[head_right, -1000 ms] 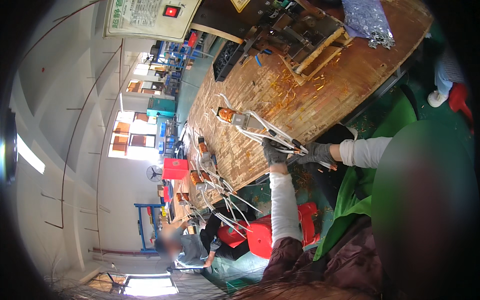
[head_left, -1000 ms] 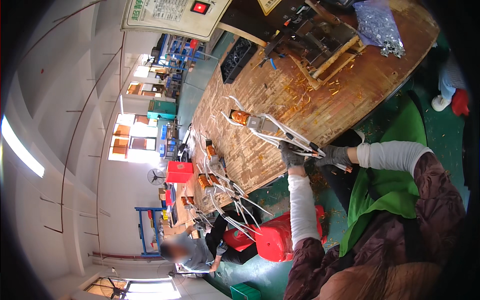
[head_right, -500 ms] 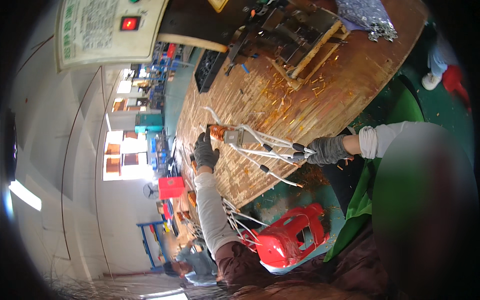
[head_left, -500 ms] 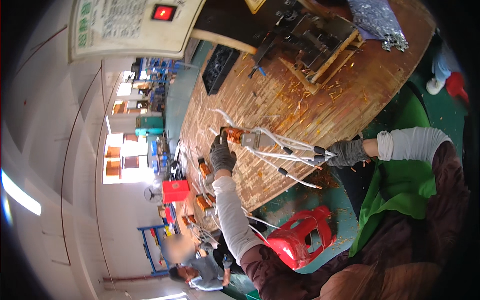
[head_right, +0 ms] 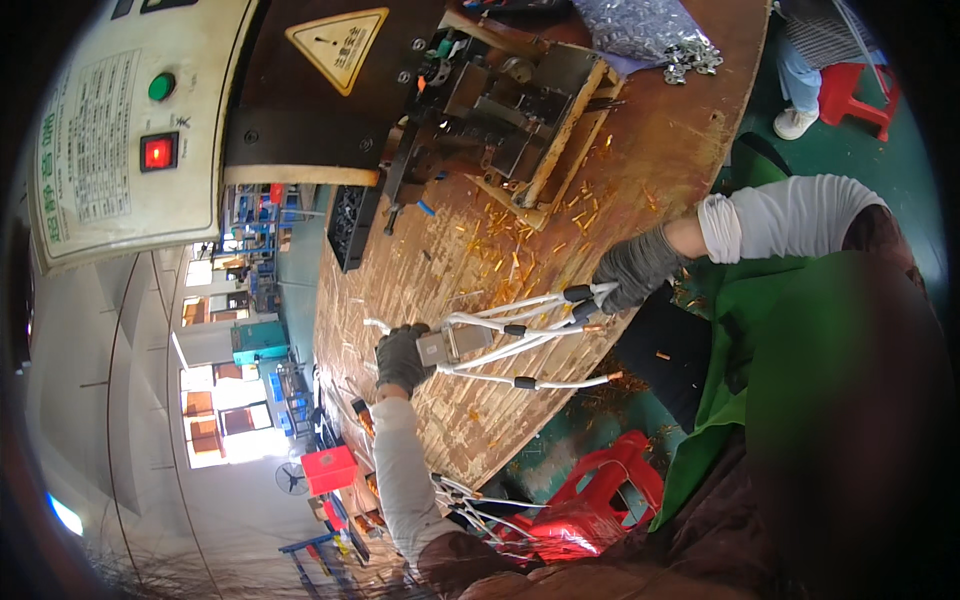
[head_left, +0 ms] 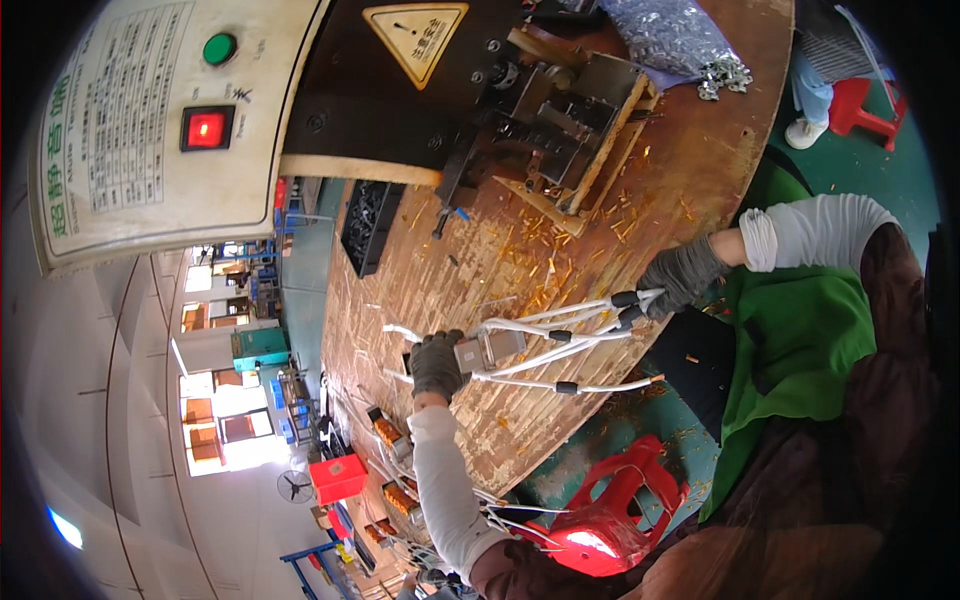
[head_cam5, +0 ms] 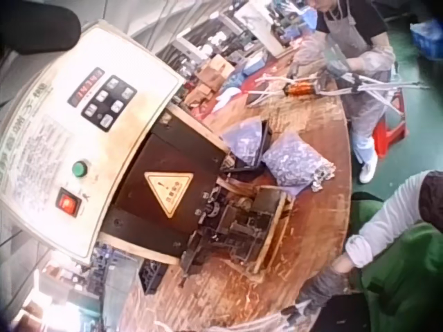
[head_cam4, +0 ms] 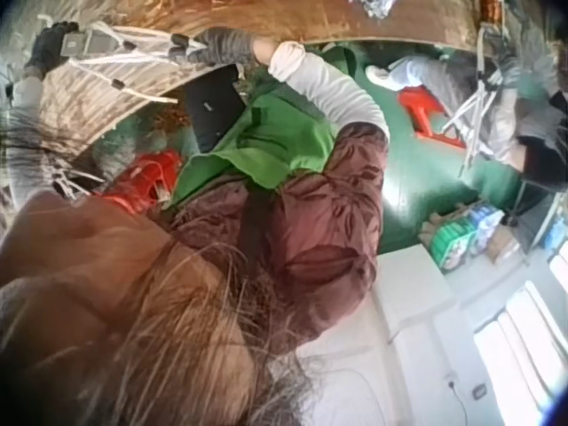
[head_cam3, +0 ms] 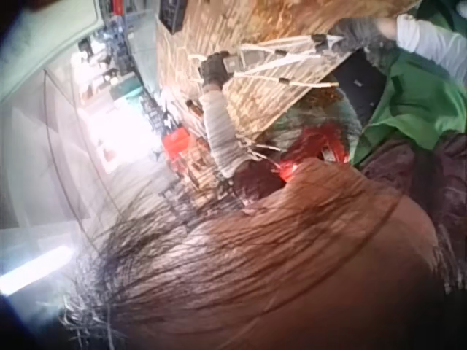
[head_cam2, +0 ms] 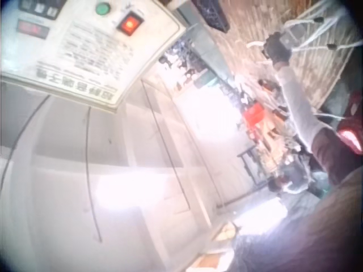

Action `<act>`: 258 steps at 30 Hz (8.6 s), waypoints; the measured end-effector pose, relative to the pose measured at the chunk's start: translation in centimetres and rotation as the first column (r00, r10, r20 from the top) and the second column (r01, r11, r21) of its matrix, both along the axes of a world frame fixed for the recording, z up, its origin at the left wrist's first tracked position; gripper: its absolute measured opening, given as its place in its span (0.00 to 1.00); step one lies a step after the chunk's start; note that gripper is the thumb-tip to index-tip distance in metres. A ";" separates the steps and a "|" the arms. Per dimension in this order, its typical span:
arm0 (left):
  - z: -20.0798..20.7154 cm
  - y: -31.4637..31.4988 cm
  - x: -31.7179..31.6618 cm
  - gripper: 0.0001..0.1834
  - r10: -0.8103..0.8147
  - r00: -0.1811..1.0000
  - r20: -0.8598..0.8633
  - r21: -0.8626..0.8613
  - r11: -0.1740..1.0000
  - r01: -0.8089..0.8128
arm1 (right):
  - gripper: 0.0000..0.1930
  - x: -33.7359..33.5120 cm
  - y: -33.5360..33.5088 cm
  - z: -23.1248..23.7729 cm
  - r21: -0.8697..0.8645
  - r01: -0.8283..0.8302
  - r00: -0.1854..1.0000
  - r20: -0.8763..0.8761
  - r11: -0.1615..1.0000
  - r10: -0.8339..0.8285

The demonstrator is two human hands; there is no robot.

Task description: Crimping metal terminals onto wires connected to copper coils using a terminal machine.

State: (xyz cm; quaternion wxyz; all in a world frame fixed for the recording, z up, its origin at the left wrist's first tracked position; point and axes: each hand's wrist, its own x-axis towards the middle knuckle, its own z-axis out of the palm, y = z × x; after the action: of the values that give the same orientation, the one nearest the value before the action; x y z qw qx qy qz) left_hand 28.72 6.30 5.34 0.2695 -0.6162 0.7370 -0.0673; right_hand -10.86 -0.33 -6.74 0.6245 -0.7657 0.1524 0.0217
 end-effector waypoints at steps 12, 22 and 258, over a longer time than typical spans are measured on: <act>-0.2 1.2 -1.1 0.21 0.211 0.961 -0.180 -0.058 0.973 -0.224 | 0.13 -1.7 -5.4 -2.5 0.310 -0.051 0.997 -0.043 0.949 0.068; -0.7 2.4 -2.1 0.20 0.252 0.956 -0.151 -0.116 0.956 -0.270 | 0.13 -2.7 -6.5 -1.3 -0.331 -0.015 0.999 0.029 0.944 0.026; -6.1 -3.0 -21.0 0.20 -0.241 0.786 -0.569 -0.248 0.962 0.116 | 0.15 -17.3 -11.0 -1.7 -0.938 0.337 0.683 0.186 0.078 -0.706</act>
State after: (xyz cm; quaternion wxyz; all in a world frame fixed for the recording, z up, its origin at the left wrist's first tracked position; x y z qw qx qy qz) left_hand 7.75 3.35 -0.76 -0.0453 -0.5572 0.8286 0.0299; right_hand -28.17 -11.29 -8.42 -0.0084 -0.8474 0.5010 -0.1757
